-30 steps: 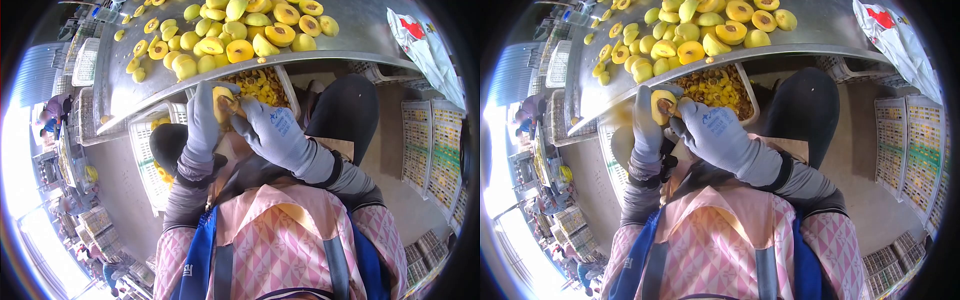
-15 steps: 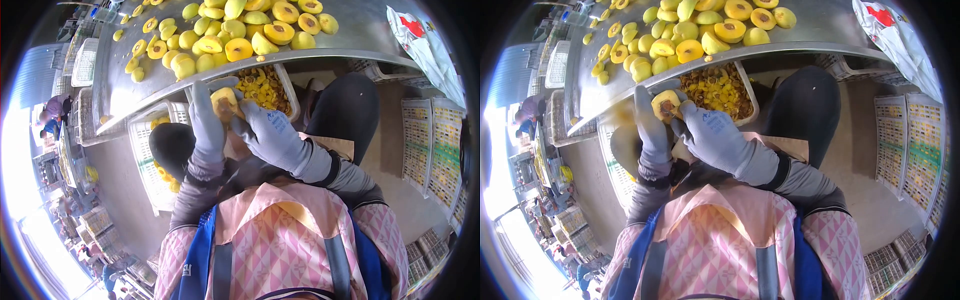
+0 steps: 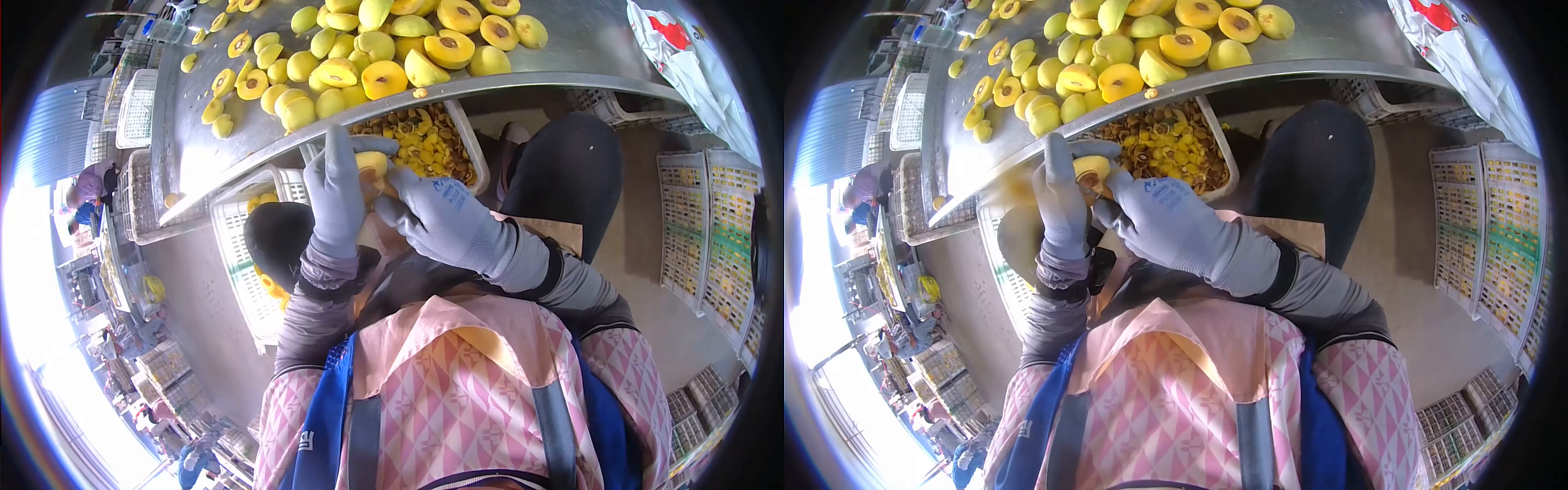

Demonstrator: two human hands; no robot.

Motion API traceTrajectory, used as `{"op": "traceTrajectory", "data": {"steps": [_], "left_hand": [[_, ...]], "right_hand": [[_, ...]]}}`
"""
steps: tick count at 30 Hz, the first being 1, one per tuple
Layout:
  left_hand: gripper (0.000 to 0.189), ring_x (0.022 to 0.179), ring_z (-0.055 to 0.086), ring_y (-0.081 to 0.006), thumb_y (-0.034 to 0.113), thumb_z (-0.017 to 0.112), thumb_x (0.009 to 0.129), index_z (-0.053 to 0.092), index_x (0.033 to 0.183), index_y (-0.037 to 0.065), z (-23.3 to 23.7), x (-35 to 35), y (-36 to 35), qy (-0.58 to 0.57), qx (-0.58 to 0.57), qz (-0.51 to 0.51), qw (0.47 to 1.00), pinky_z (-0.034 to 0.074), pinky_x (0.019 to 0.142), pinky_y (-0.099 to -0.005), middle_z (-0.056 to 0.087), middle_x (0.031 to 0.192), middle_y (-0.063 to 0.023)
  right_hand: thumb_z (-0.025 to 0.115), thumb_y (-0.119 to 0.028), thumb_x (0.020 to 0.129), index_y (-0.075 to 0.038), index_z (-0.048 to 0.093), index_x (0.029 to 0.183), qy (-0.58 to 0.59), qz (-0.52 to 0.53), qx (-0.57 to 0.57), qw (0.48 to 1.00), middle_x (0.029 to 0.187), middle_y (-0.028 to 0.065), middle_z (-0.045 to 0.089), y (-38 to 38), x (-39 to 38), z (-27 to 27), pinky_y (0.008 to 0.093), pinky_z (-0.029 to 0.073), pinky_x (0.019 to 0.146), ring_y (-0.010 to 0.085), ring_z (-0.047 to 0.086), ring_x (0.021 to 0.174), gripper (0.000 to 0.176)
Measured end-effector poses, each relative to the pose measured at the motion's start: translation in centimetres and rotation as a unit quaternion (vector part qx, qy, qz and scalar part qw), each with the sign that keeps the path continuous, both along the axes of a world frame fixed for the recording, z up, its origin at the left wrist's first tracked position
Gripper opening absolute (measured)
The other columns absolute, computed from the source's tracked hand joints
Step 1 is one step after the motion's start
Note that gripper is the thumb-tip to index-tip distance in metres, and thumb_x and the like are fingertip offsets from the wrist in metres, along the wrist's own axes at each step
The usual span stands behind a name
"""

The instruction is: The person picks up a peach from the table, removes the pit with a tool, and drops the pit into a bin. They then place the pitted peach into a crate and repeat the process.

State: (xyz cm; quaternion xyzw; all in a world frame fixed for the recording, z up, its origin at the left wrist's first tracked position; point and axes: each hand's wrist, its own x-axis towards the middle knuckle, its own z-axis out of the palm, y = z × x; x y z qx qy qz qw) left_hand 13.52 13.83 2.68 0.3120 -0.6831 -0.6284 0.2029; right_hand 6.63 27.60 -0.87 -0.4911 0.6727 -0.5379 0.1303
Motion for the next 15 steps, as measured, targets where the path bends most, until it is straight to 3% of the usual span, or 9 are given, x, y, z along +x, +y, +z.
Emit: {"op": "traceTrajectory", "data": {"steps": [5,7,10,12,14,15], "left_hand": [[0.058,0.068,0.061,-0.0110,0.045,0.046,0.106,0.074,0.095,-0.004,-0.1,0.1,0.3,0.007,-0.026,0.018,0.999,0.049,0.062,-0.0231,0.071,0.084,-0.0074],[0.054,0.067,0.061,-0.0102,0.041,0.046,0.106,0.074,0.096,-0.004,0.2,0.1,0.8,-0.003,-0.014,0.035,0.999,0.049,0.060,-0.0228,0.071,0.084,-0.0064],[0.045,0.067,0.059,-0.0078,0.031,0.046,0.106,0.074,0.098,-0.003,-0.1,0.3,0.9,0.005,-0.016,0.034,0.999,0.047,0.060,-0.0216,0.072,0.085,-0.0051],[0.041,0.067,0.058,-0.0063,0.027,0.046,0.105,0.075,0.098,-0.002,-1.7,0.4,0.6,0.016,-0.097,0.037,0.994,0.046,0.060,-0.0211,0.072,0.084,-0.0045],[0.038,0.068,0.056,-0.0048,0.024,0.048,0.105,0.076,0.097,-0.001,-2.4,-0.3,0.6,0.037,-0.215,0.041,0.975,0.044,0.061,-0.0205,0.072,0.083,-0.0039],[0.038,0.068,0.057,-0.0052,0.024,0.048,0.105,0.076,0.096,-0.001,-2.3,-0.4,0.7,0.012,-0.153,0.054,0.987,0.045,0.062,-0.0208,0.072,0.083,-0.0040]], "right_hand": [[0.061,-0.021,0.098,-0.001,0.058,0.107,-0.132,0.056,-0.017,0.989,0.081,0.0237,0.066,-0.5,-0.3,-0.5,0.0458,0.050,0.062,0.0373,0.067,0.075,0.022],[0.059,-0.022,0.100,-0.001,0.060,0.107,-0.313,0.158,-0.040,0.936,0.086,0.0247,0.066,-0.3,-0.9,0.6,0.0451,0.050,0.065,0.0366,0.068,0.079,0.023],[0.058,-0.023,0.100,-0.002,0.061,0.105,-0.420,0.196,0.044,0.885,0.085,0.0229,0.067,-0.1,-1.9,1.4,0.0446,0.051,0.064,0.0357,0.068,0.077,0.023],[0.057,-0.024,0.100,-0.002,0.062,0.104,-0.282,0.120,0.072,0.949,0.082,0.0211,0.068,-0.2,-1.6,0.9,0.0446,0.051,0.062,0.0355,0.068,0.074,0.023],[0.057,-0.026,0.100,-0.003,0.062,0.104,0.024,-0.033,0.031,0.999,0.080,0.0198,0.068,-0.2,-0.2,-0.4,0.0449,0.052,0.060,0.0358,0.068,0.070,0.024],[0.058,-0.026,0.099,-0.003,0.062,0.104,0.038,-0.036,0.040,0.998,0.079,0.0192,0.068,0.0,-0.1,-0.9,0.0454,0.052,0.060,0.0362,0.067,0.069,0.024]]}}
